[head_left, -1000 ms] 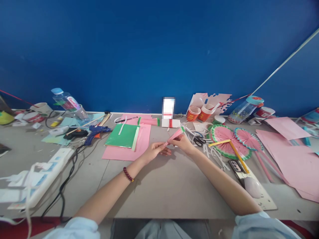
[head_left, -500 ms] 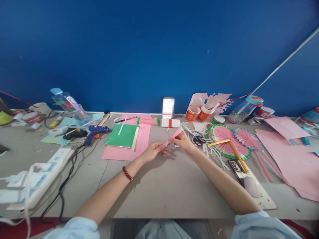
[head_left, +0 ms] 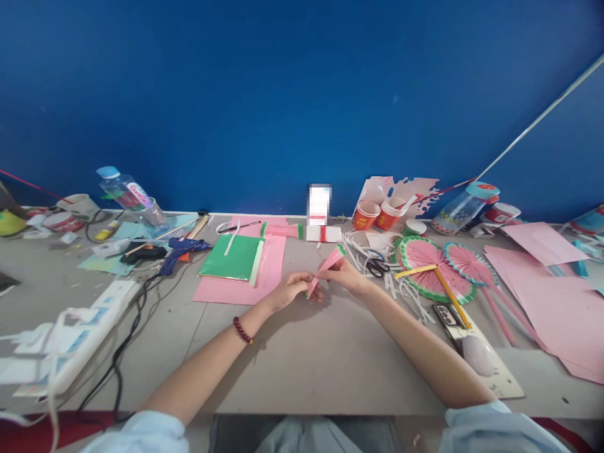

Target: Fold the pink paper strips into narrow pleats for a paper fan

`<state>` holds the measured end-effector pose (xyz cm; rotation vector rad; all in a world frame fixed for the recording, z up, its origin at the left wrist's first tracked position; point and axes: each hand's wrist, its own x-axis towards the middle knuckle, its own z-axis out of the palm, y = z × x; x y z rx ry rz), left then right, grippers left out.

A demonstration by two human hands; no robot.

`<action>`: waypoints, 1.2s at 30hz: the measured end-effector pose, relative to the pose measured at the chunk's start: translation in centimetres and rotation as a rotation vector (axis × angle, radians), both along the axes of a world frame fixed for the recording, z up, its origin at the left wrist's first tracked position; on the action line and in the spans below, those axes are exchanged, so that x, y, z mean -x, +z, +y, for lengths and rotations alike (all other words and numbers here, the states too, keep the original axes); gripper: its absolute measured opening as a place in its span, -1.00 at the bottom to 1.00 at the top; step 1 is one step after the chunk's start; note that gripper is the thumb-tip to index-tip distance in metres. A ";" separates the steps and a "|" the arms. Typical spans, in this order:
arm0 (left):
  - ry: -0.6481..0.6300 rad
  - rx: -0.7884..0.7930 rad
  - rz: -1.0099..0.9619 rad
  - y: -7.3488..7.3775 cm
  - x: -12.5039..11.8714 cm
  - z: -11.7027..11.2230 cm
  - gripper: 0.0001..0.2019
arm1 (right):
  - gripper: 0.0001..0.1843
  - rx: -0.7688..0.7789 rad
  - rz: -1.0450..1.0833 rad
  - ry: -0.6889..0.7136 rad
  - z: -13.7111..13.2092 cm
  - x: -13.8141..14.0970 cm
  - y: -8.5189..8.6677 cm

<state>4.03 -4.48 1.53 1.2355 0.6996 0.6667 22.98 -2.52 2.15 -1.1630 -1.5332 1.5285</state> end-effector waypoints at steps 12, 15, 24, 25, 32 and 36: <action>0.067 -0.129 0.112 0.1 -0.1 -0.1 -0.59 | -0.53 -0.003 0.157 -0.175 0.9 -0.4 0.1; 0.007 -0.172 0.127 0.2 -0.2 -0.4 -0.61 | -0.57 -0.011 0.212 -0.215 1.0 -0.4 0.2; 0.301 -0.278 0.109 -0.4 -0.4 0.1 -0.68 | -0.68 -0.079 0.011 0.010 0.0 -0.3 0.9; 0.337 -0.288 0.101 -0.5 -0.3 0.3 -0.68 | -0.69 -0.094 -0.013 0.053 -0.1 -0.2 0.9; 0.418 -0.247 0.070 -1.2 -0.3 0.7 -0.71 | -0.71 -0.124 -0.173 0.144 -1.0 0.4 0.7; 0.397 -0.256 0.060 -0.8 -0.2 0.6 -0.75 | -0.65 -0.097 -0.174 0.143 -1.0 0.5 0.7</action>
